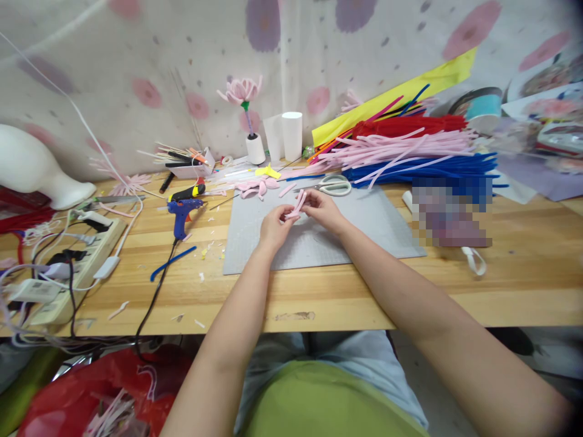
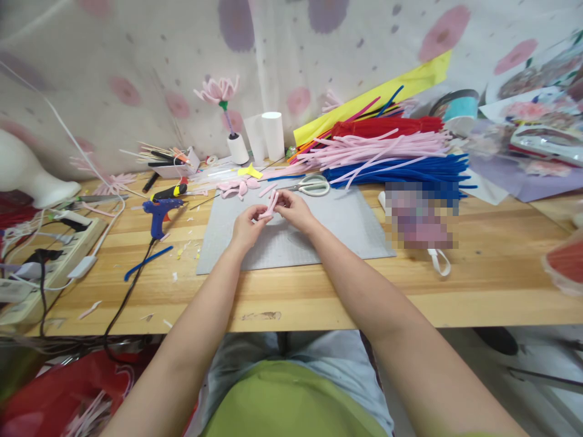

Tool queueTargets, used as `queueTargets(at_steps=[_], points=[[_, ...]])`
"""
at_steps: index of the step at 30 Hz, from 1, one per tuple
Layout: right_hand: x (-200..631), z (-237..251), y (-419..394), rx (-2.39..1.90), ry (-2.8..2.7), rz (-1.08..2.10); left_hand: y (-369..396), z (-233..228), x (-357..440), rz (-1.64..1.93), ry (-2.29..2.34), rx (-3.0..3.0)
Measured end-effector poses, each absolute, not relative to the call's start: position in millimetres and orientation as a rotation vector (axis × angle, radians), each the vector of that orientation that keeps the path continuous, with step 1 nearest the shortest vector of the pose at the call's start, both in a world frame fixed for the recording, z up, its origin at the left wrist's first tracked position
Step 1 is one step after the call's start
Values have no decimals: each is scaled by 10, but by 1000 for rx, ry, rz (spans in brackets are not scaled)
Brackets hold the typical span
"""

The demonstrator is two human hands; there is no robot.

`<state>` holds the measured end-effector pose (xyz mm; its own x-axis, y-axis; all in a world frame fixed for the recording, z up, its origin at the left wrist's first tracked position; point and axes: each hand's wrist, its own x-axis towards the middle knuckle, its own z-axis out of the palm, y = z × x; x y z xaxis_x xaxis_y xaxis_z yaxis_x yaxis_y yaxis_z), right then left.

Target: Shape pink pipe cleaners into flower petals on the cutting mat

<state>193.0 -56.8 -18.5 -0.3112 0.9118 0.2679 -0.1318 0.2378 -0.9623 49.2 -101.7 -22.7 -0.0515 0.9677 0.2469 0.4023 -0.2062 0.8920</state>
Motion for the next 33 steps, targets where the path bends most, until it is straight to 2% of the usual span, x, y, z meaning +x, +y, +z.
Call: queueTargets(at_steps=[6,12,24,33], points=[[1996,-239,-509,-846,-1552,1177,-1012,-243,518,1175,1388,1510],[1994,-217,-573,-825,-1626,1367,-965,-334,475,1145,1439,1538],[2075,-242,-431,-1070,-1050,1183,-1011,-245,464,1198,1549,1578],[2060,-260,-399,-1058,-923,1120,-991,-240,435,1077,1525,1672]])
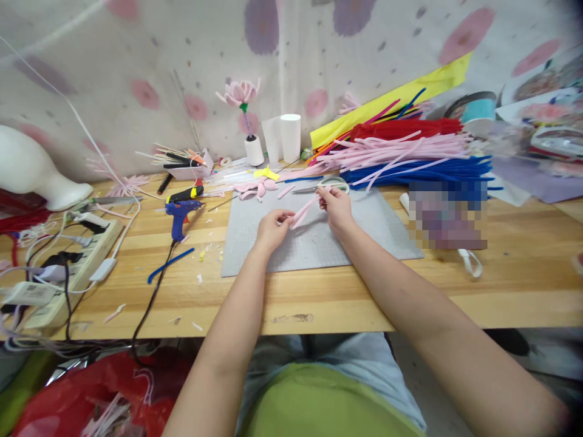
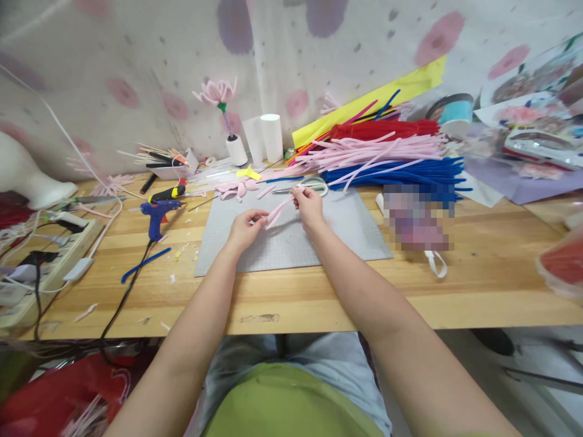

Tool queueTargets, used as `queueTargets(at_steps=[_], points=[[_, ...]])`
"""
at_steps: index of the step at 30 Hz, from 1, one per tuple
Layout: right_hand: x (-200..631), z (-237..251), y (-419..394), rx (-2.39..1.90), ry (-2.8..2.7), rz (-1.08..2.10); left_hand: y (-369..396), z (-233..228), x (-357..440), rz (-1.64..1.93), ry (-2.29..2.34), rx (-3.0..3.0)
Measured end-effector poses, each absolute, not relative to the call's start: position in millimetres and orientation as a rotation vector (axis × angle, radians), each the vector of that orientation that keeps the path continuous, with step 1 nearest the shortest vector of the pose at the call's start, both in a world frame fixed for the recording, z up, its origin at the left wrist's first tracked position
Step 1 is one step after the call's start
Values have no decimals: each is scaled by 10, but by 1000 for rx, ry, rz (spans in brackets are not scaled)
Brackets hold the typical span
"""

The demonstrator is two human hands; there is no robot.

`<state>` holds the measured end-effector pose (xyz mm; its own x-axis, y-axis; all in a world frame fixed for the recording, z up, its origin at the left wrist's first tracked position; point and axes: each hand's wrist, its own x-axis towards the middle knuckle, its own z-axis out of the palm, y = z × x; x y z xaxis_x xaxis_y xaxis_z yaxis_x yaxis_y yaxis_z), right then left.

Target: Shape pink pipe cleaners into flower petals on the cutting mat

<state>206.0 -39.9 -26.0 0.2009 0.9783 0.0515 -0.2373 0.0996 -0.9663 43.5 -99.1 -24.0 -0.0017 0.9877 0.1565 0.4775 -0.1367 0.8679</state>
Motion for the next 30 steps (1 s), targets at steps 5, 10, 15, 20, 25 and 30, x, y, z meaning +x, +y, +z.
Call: queueTargets(at_steps=[5,10,15,20,25,30], points=[[1976,-204,-504,-963,-1155,1152,-1018,-192,518,1149,1492,1593],[1890,-168,-586,-945,-1280,1157,-1033,-220,591,1060,1544,1565],[1913,-241,-533,-992,-1165,1188,-997,-307,615,993,1327,1204],[1929,-272,-500,-996,-1138,1177,-993,-288,641,1044,1296,1089],[1902,-225,-574,-943,-1264,1429,-996,-221,648,1270,1286,977],[1767,-275,-682,-937,-1463,1398,-993,-170,609,1494,1240,777]])
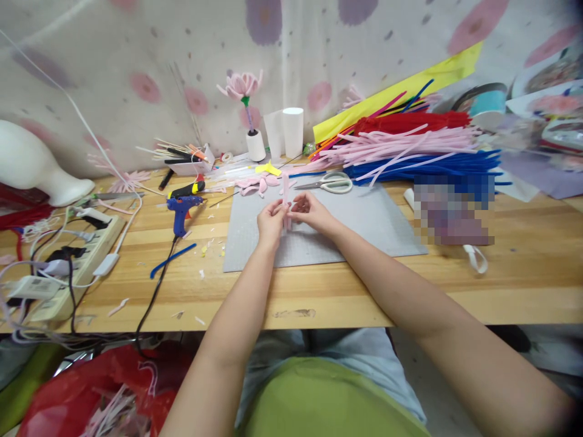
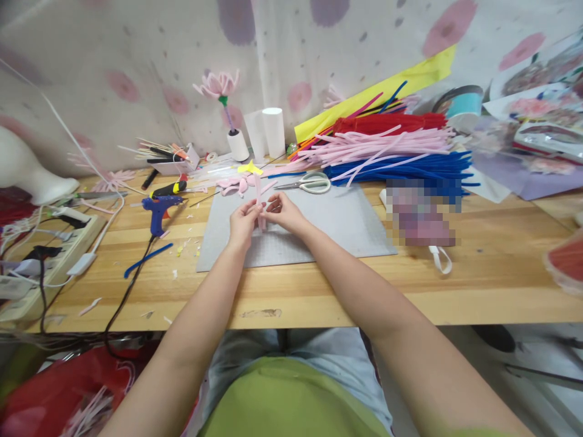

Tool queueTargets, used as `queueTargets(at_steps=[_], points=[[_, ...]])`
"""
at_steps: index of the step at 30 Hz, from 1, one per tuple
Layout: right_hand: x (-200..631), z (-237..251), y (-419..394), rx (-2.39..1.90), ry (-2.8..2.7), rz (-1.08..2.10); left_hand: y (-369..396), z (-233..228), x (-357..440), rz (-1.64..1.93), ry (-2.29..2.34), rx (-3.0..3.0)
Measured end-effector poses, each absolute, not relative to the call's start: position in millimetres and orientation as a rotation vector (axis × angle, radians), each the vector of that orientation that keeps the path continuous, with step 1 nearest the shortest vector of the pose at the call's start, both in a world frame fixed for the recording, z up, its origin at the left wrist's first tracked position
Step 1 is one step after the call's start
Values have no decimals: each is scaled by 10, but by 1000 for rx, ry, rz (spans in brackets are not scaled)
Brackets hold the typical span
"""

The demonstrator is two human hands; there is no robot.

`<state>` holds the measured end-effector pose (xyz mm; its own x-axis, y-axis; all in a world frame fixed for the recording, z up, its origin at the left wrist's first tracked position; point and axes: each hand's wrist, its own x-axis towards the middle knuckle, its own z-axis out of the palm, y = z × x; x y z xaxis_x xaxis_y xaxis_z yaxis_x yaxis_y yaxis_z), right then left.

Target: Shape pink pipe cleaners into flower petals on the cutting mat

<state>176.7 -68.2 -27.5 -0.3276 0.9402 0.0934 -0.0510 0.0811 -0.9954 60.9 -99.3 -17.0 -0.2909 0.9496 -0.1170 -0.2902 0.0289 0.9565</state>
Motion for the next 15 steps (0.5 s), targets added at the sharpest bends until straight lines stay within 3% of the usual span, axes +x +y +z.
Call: queueTargets(at_steps=[8,15], points=[[1711,-355,-675,-970,-1510,1341,-966,-228,580,1381,1251,765],[1784,-254,-694,-987,-1423,1483,-967,-218,503,1293,1167,837]])
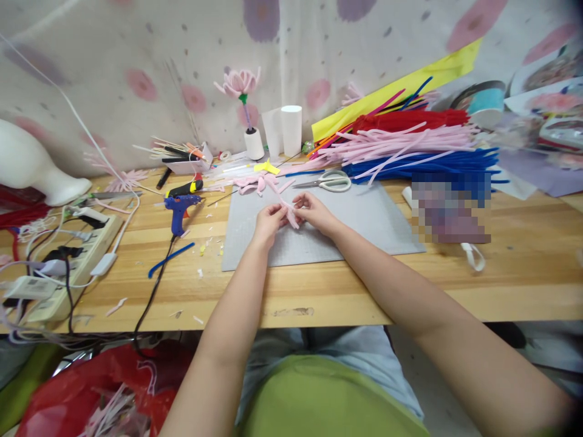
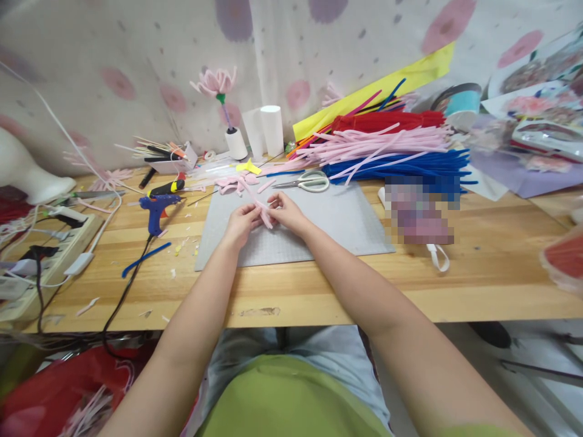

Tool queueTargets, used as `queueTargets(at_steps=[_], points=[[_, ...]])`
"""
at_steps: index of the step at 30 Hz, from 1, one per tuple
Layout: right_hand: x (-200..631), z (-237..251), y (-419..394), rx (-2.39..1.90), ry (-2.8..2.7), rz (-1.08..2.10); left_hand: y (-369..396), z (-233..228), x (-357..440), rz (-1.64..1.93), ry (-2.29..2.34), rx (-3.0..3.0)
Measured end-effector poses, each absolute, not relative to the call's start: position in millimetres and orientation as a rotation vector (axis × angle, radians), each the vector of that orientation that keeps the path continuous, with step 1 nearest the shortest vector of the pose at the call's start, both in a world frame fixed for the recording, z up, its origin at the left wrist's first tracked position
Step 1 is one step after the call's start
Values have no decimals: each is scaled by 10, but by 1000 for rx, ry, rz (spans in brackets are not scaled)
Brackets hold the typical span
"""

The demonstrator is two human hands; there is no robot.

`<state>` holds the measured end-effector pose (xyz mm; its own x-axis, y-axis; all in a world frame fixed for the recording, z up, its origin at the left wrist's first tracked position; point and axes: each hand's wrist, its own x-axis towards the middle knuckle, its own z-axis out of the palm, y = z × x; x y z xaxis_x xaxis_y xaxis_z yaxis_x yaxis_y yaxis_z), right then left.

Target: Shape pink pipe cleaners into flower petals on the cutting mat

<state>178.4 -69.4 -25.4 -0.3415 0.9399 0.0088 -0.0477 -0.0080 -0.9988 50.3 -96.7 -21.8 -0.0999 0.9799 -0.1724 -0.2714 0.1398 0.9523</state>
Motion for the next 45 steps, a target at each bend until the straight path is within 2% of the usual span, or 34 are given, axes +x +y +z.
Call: queueTargets(at_steps=[5,15,22,29,45], points=[[1811,-254,-687,-954,-1454,1501,-946,-230,461,1218,1150,956],[1782,-237,-696,-999,-1387,1520,-925,-299,471,1328,1244,1097],[1799,-260,-698,-899,-1457,1517,-905,-297,429,1323,1474,1388],[1812,-264,-698,-917,-1494,1538,-967,-207,493,1297,1211,1018],[1785,-285,-679,-949,-1623,1503,-955,-186,517,1472,1358,808]])
